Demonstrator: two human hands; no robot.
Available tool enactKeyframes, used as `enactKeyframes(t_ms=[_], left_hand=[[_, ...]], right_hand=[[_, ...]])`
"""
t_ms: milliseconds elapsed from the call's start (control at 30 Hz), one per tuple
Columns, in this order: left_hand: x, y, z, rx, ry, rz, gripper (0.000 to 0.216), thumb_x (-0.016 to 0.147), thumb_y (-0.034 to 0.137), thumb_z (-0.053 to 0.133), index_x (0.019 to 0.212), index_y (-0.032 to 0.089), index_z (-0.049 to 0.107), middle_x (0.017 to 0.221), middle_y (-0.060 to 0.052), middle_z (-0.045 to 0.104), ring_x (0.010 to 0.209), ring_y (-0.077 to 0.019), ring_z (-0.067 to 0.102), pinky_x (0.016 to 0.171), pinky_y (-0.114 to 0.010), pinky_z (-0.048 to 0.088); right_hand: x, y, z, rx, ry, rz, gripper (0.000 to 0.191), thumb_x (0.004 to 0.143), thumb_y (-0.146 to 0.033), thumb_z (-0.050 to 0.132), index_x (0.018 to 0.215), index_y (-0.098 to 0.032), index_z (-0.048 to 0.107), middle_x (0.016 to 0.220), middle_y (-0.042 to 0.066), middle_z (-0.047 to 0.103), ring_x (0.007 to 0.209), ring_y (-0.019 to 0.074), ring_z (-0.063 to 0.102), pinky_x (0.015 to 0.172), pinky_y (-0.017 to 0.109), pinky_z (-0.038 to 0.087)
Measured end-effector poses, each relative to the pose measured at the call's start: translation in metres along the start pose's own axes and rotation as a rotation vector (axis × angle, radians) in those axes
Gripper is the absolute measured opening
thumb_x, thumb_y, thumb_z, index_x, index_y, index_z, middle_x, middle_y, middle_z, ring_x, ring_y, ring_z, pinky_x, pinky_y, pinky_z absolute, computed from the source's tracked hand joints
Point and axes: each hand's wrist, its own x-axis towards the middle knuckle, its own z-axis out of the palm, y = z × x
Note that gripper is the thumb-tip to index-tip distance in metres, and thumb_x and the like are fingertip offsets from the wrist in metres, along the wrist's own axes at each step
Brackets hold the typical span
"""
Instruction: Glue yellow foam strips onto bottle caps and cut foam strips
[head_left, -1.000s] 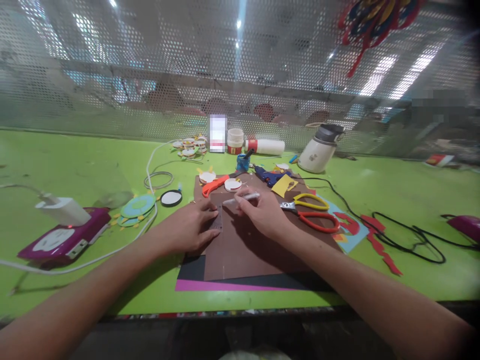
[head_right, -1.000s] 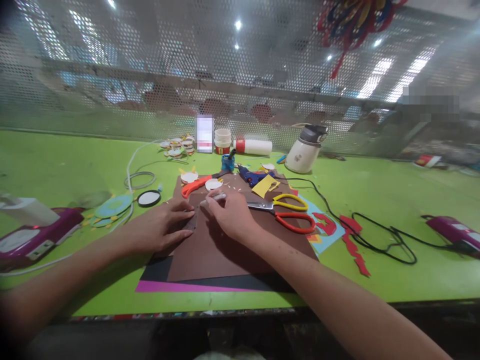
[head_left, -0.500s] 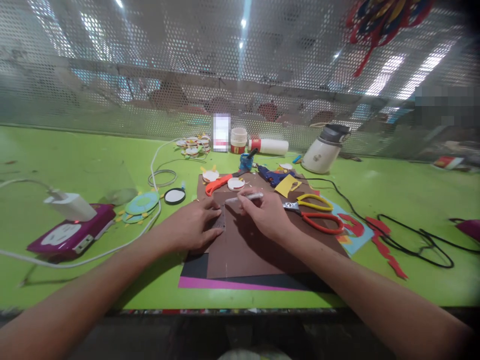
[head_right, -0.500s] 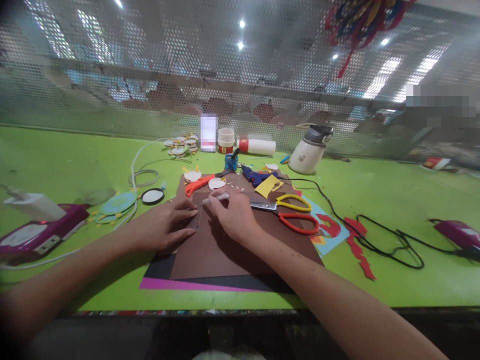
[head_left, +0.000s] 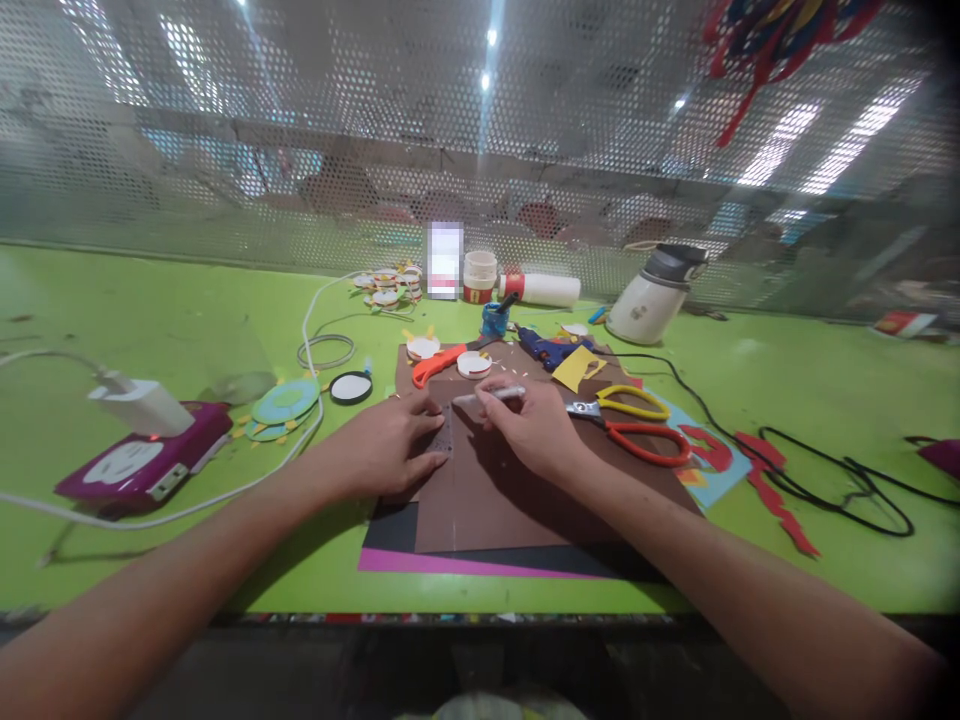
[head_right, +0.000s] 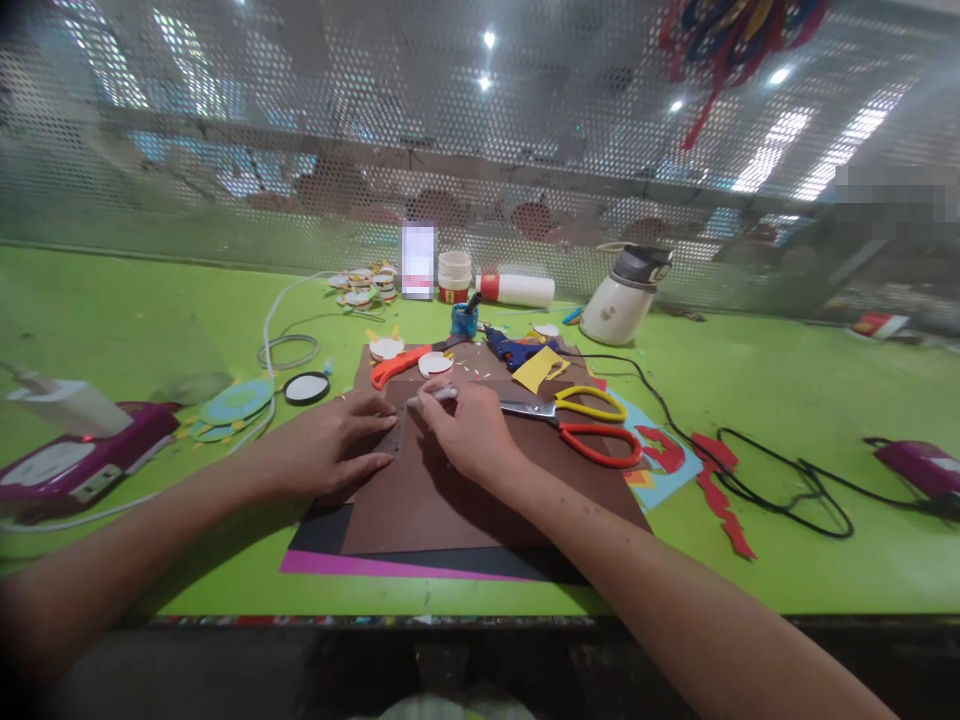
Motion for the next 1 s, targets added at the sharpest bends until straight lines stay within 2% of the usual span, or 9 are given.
enactKeyframes(t_ms=[133, 267, 500, 767, 1000], left_hand=[[0.0, 0.0, 0.0, -0.002, 0.024, 0.013, 0.032, 0.091, 0.038, 0.054, 0.11, 0.018, 0.07, 0.116, -0.013, 0.063, 0.108, -0.0276, 0.061, 0.098, -0.042, 0.049], [0.001, 0.0, 0.0, 0.009, 0.005, 0.024, 0.036, 0.092, 0.037, 0.052, 0.109, 0.012, 0.07, 0.117, -0.017, 0.062, 0.11, -0.0296, 0.061, 0.099, -0.044, 0.048], [0.001, -0.001, 0.003, 0.028, -0.001, 0.02, 0.037, 0.092, 0.037, 0.051, 0.111, 0.01, 0.069, 0.122, -0.018, 0.061, 0.115, -0.0304, 0.059, 0.101, -0.044, 0.048], [0.0, -0.003, 0.005, 0.031, 0.008, 0.02, 0.032, 0.091, 0.037, 0.053, 0.104, 0.013, 0.07, 0.121, -0.018, 0.061, 0.112, -0.0299, 0.061, 0.099, -0.042, 0.049], [0.002, -0.002, 0.005, 0.026, 0.011, 0.01, 0.033, 0.09, 0.035, 0.053, 0.107, 0.013, 0.07, 0.124, -0.02, 0.061, 0.113, -0.0333, 0.061, 0.097, -0.047, 0.05]], right_hand=[[-0.003, -0.003, 0.0, -0.014, -0.006, -0.02, 0.014, 0.085, -0.024, 0.057, 0.08, -0.018, 0.069, 0.069, 0.002, 0.071, 0.066, 0.0177, 0.067, 0.068, 0.029, 0.049], [-0.006, -0.007, -0.001, -0.03, -0.013, -0.033, 0.014, 0.085, -0.023, 0.058, 0.08, -0.018, 0.07, 0.072, 0.003, 0.073, 0.067, 0.0175, 0.067, 0.069, 0.028, 0.049], [-0.017, -0.014, -0.006, -0.027, -0.052, -0.04, 0.014, 0.087, -0.024, 0.058, 0.08, -0.018, 0.069, 0.069, 0.001, 0.072, 0.061, 0.0155, 0.065, 0.064, 0.026, 0.048], [-0.039, -0.029, -0.014, -0.038, -0.09, -0.049, 0.016, 0.088, -0.022, 0.056, 0.078, -0.019, 0.068, 0.065, -0.001, 0.068, 0.06, 0.0139, 0.062, 0.061, 0.025, 0.045], [-0.058, -0.042, -0.022, 0.022, -0.115, 0.024, 0.015, 0.086, -0.023, 0.057, 0.078, -0.02, 0.069, 0.062, -0.002, 0.066, 0.053, 0.0128, 0.058, 0.053, 0.023, 0.043]])
